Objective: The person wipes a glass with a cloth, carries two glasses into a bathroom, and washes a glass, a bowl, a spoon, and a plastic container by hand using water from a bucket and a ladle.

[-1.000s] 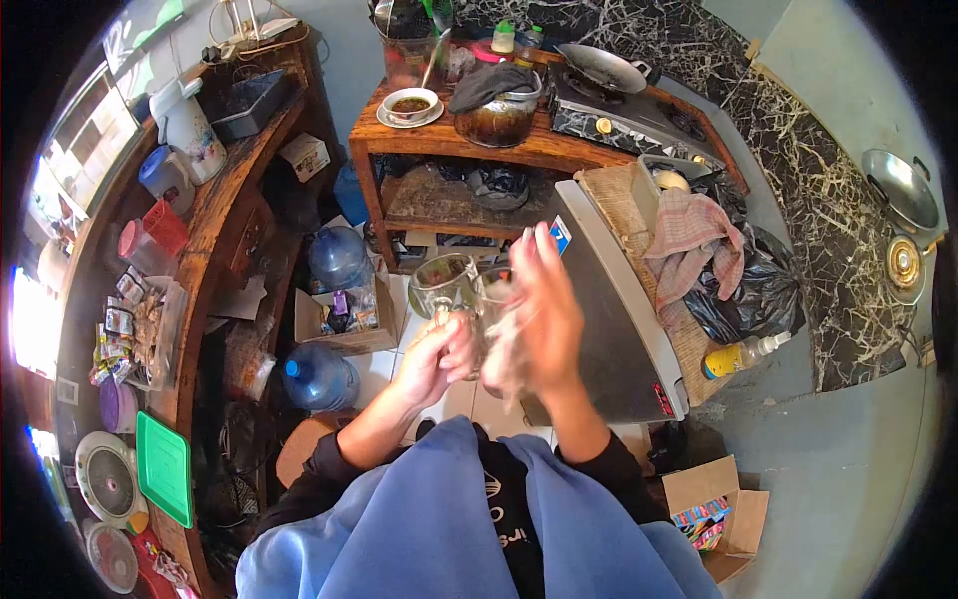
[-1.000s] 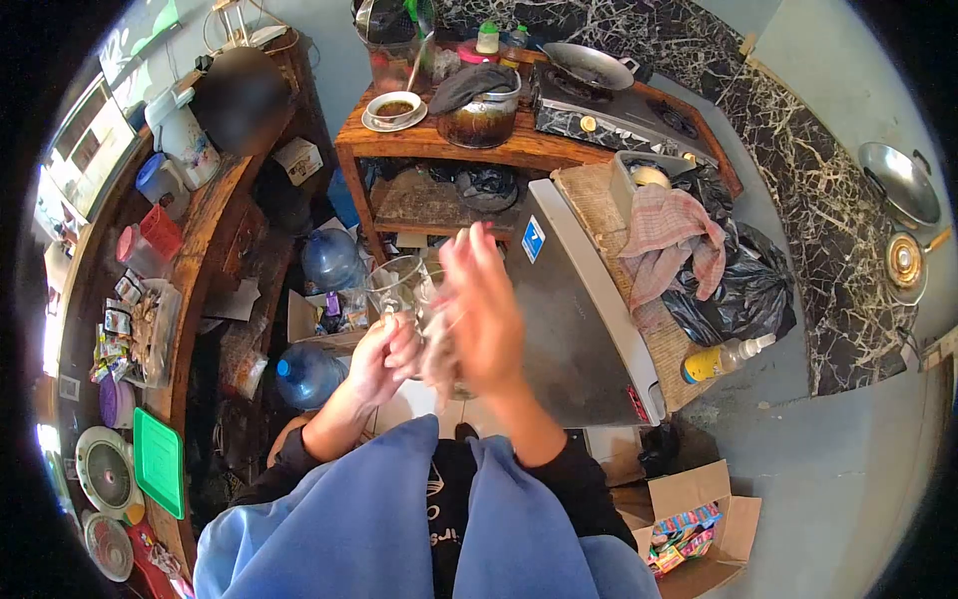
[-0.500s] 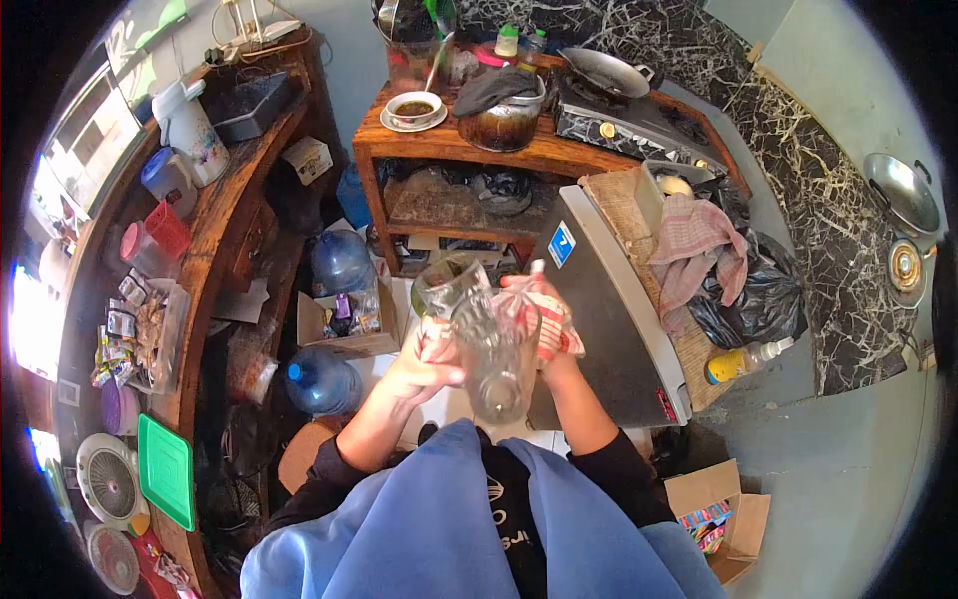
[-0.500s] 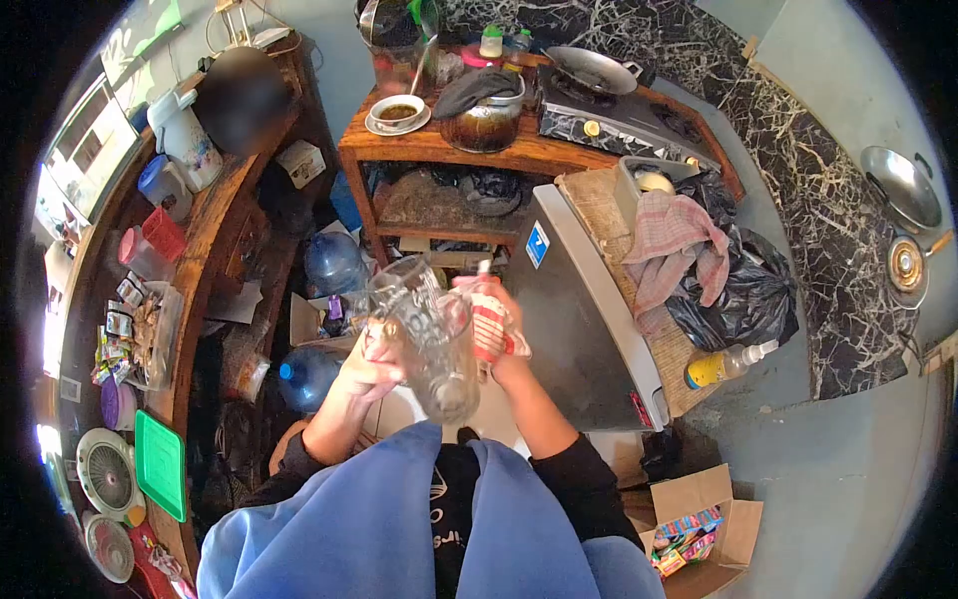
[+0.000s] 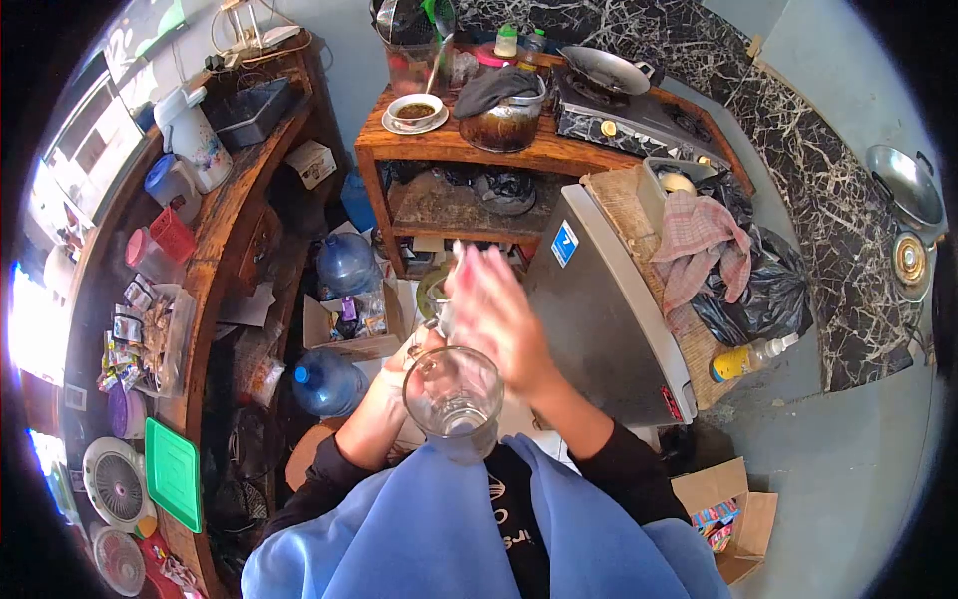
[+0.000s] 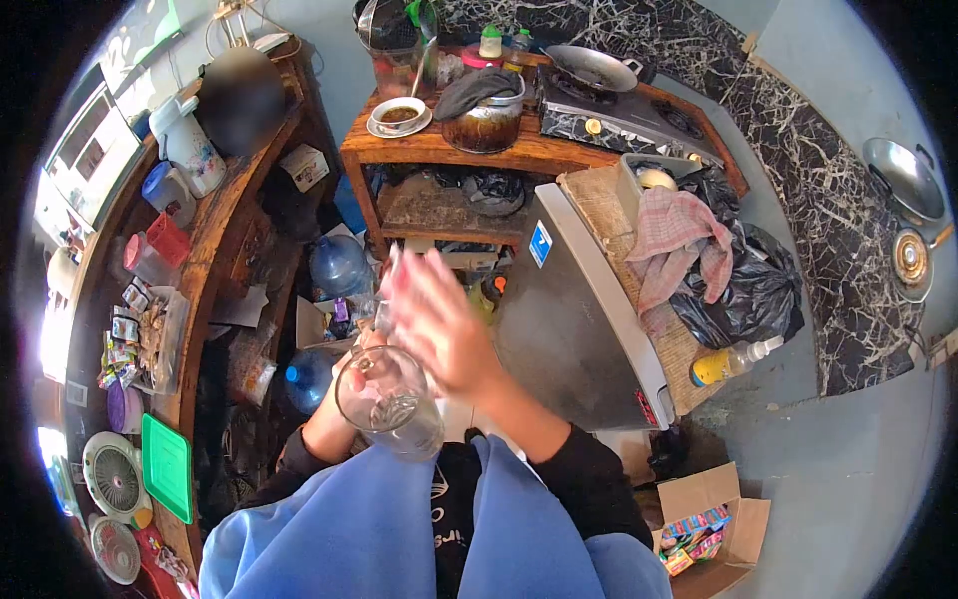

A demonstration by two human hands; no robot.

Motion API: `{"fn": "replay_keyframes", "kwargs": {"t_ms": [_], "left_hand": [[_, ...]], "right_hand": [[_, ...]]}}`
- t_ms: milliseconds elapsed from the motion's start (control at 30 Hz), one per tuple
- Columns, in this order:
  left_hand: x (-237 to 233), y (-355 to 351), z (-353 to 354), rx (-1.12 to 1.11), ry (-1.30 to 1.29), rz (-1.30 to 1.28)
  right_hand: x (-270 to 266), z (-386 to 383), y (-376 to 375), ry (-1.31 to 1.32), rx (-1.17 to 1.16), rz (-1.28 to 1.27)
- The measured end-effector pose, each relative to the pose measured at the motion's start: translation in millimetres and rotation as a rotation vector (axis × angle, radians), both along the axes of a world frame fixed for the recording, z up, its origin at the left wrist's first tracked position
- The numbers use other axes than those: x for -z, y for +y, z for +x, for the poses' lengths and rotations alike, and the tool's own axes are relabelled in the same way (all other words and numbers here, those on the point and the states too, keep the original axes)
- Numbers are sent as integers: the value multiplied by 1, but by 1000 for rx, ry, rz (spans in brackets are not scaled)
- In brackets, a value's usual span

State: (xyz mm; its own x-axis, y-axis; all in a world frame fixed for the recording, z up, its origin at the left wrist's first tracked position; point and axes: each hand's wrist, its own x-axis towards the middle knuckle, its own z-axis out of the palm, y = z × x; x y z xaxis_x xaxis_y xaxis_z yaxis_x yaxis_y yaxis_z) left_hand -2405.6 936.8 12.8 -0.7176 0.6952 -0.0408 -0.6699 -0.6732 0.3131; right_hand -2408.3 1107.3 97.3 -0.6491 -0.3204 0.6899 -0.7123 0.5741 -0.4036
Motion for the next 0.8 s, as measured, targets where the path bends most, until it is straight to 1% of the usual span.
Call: {"fn": "replay_keyframes", "kwargs": {"t_ms": [33, 67, 100, 133, 167, 200, 233, 267, 300, 333, 367, 400, 433, 467, 533, 567, 600, 667, 733, 767, 800], "left_hand": [[-2, 10, -2, 41, 224, 155], [-8, 18, -2, 41, 227, 155], [-18, 24, -1, 22, 284, 248], [-25, 30, 0, 5, 340, 342], [-29, 35, -1, -29, 337, 358], [-28, 35, -1, -18, 337, 361], [-25, 32, -1, -145, 324, 243], [-24, 30, -2, -278, 313, 126], [-32, 26, 1, -234, 280, 144], [-28, 21, 2, -239, 277, 145], [-20, 16, 2, -258, 333, 13], [-14, 12, 1, -274, 387, -122], [-11, 12, -6, -182, 561, -196], [-19, 8, -9, -94, 797, -441], [-30, 16, -3, -34, 1136, -923], [-24, 22, -1, -90, 1266, -1034], [-24, 25, 0, -102, 1392, -1198], [-14, 27, -2, -95, 1397, -1245], [-16, 27, -3, -61, 1407, -1267], [-19, 28, -4, -29, 1421, -1292], [-21, 28, -5, -29, 1418, -1291]], "right_hand": [[-15, -8, -2, -118, -19, -221], [-7, -20, 2, -712, -168, -644], [-5, -33, 14, -909, -421, -742], [3, -43, 9, -976, -599, -940], [29, -51, 11, -1156, -692, -1052], [58, -58, 16, -1335, -785, -1162], [74, -53, 20, -1326, -778, -1163], [91, -43, 23, -1375, -637, -1241], [107, -29, 25, -1424, -495, -1313], [121, -14, 26, -1477, -348, -1387], [128, -5, 25, -1526, -200, -1460], [118, 4, 27, -1535, -203, -1461], [105, 14, 34, -1319, -239, -1057], [94, 20, 41, -1078, -262, -665], [86, 15, 51, -1149, 33, -797], [72, 9, 64, -1229, -156, -1143], [35, 12, 80, -1181, -152, -1018], [23, 9, 79, -863, -90, -1135], [20, 12, 65, -491, 137, -587], [7, 18, 60, -573, 203, -224], [7, 17, 50, -527, 114, -68]]}}
